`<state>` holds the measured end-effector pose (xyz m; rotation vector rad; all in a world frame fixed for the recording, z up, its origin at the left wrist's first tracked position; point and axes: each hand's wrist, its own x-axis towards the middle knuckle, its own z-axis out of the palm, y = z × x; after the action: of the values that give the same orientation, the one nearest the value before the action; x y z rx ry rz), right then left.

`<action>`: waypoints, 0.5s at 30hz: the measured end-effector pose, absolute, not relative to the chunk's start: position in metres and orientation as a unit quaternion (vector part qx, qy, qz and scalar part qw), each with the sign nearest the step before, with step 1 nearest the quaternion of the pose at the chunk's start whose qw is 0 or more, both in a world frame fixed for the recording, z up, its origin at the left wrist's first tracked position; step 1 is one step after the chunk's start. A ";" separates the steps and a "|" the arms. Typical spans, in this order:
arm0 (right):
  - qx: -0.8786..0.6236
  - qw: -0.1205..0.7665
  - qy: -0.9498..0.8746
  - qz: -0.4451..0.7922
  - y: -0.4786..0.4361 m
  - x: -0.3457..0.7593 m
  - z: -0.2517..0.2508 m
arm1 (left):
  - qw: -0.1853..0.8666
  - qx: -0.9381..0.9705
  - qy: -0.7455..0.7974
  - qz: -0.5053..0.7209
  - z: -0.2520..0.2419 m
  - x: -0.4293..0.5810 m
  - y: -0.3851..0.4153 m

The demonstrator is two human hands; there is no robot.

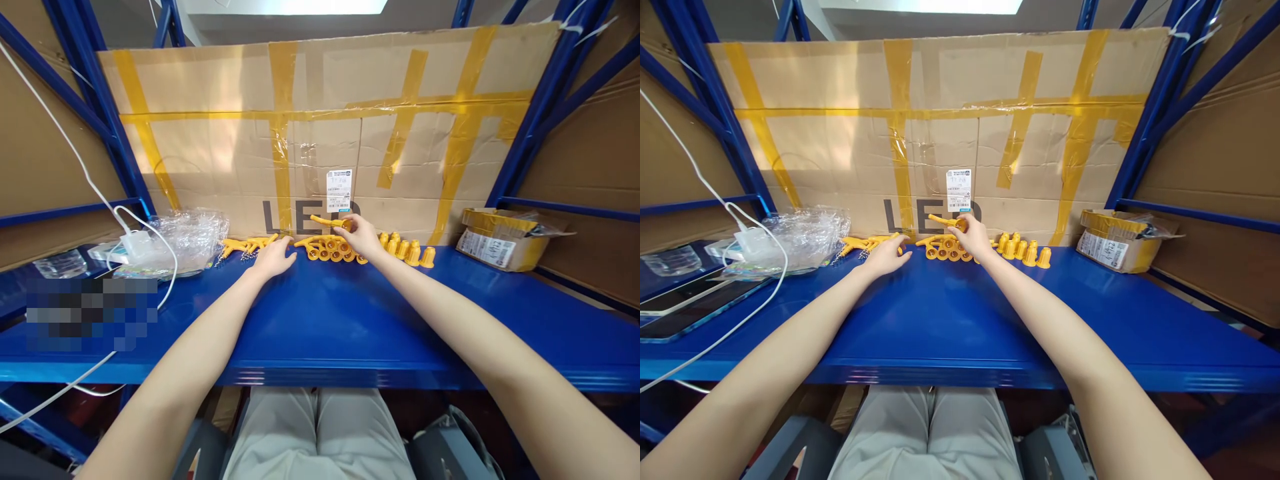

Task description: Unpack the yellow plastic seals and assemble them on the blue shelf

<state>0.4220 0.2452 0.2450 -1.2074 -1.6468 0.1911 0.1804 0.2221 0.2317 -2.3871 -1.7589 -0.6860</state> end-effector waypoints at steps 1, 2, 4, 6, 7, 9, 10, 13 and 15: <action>-0.514 0.487 -0.704 0.053 0.248 0.415 0.246 | 0.048 -0.783 -0.578 -0.224 0.231 0.181 0.222; -0.523 0.456 -0.719 0.034 0.252 0.408 0.246 | 0.047 -0.782 -0.580 -0.223 0.231 0.181 0.222; -0.536 0.401 -0.743 0.001 0.257 0.393 0.244 | 0.046 -0.781 -0.583 -0.219 0.231 0.182 0.222; -0.539 0.348 -0.766 -0.038 0.260 0.381 0.241 | 0.042 -0.782 -0.584 -0.213 0.230 0.182 0.222; -0.538 0.318 -0.778 -0.062 0.260 0.375 0.238 | 0.040 -0.783 -0.583 -0.211 0.230 0.182 0.223; -0.534 0.258 -0.797 -0.114 0.259 0.366 0.233 | 0.038 -0.786 -0.581 -0.207 0.229 0.181 0.224; -0.532 0.234 -0.802 -0.137 0.258 0.363 0.231 | 0.038 -0.787 -0.580 -0.206 0.229 0.181 0.225; -0.533 0.199 -0.803 -0.177 0.254 0.357 0.228 | 0.036 -0.787 -0.581 -0.205 0.227 0.180 0.227; -0.539 0.192 -0.801 -0.177 0.252 0.356 0.227 | 0.035 -0.786 -0.581 -0.207 0.227 0.180 0.228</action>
<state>0.3562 0.2516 0.2272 -1.5143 -2.2476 -0.4965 0.1801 0.2277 0.2266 -2.4174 -1.7864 -0.6359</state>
